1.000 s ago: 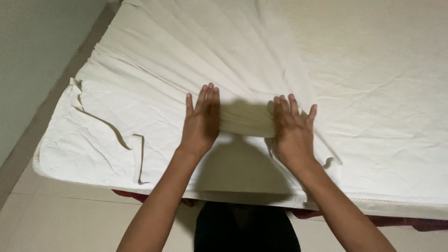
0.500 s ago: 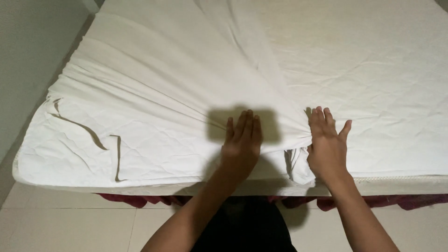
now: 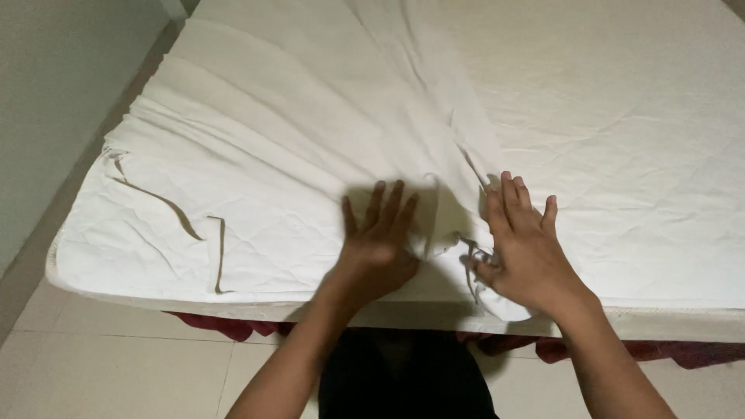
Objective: The person folds a white sheet on a bed. They smooth the fabric, fold it into sections, and roll it into a compact bundle. The person then places the folded sheet on the bed.
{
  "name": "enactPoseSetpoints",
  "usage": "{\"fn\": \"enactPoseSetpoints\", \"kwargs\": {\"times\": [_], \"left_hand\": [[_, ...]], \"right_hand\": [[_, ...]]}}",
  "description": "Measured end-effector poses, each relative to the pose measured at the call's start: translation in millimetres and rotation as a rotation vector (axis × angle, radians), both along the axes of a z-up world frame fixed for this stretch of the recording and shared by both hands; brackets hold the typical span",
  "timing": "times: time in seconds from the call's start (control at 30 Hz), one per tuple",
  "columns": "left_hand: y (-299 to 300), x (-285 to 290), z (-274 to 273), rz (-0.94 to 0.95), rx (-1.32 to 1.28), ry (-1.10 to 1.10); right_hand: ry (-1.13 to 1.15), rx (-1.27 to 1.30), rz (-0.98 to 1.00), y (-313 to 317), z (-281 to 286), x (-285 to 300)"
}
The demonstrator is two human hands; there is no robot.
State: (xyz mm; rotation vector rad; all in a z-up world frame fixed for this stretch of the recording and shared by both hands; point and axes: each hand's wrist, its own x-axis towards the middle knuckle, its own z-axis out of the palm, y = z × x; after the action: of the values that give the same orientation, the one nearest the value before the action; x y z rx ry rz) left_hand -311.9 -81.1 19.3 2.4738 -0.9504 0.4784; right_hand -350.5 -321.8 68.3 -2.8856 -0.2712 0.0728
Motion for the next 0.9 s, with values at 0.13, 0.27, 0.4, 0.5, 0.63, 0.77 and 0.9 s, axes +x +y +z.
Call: {"fn": "enactPoseSetpoints", "kwargs": {"times": [0.13,0.27,0.4,0.5,0.63,0.77,0.9], "left_hand": [[65.3,15.1,41.2,0.114,0.200,0.302],[121.9,35.9,34.3,0.310,0.259,0.367],[151.8,61.5,-7.9,0.371,0.262,0.194],[146.8,67.0,10.6,0.382,0.231,0.256],[153.2,96.1,9.0,0.397,0.209,0.270],[167.5,129.1,-29.5,0.457,0.284,0.054],[167.0,125.3,-52.4,0.395,0.302,-0.137]], "right_hand": [[-0.065,0.137,0.221,46.0,24.3,-5.6],[-0.196,0.116,0.312,118.2,2.2,21.4],[-0.302,-0.015,0.296,184.1,-47.7,84.0],[-0.129,0.022,0.153,207.5,-30.4,110.5],[-0.472,-0.106,0.148,193.7,-107.6,156.0],[-0.110,0.037,0.230,177.4,-144.9,174.2],[-0.092,0.088,0.303,163.9,-128.9,152.8]]}}
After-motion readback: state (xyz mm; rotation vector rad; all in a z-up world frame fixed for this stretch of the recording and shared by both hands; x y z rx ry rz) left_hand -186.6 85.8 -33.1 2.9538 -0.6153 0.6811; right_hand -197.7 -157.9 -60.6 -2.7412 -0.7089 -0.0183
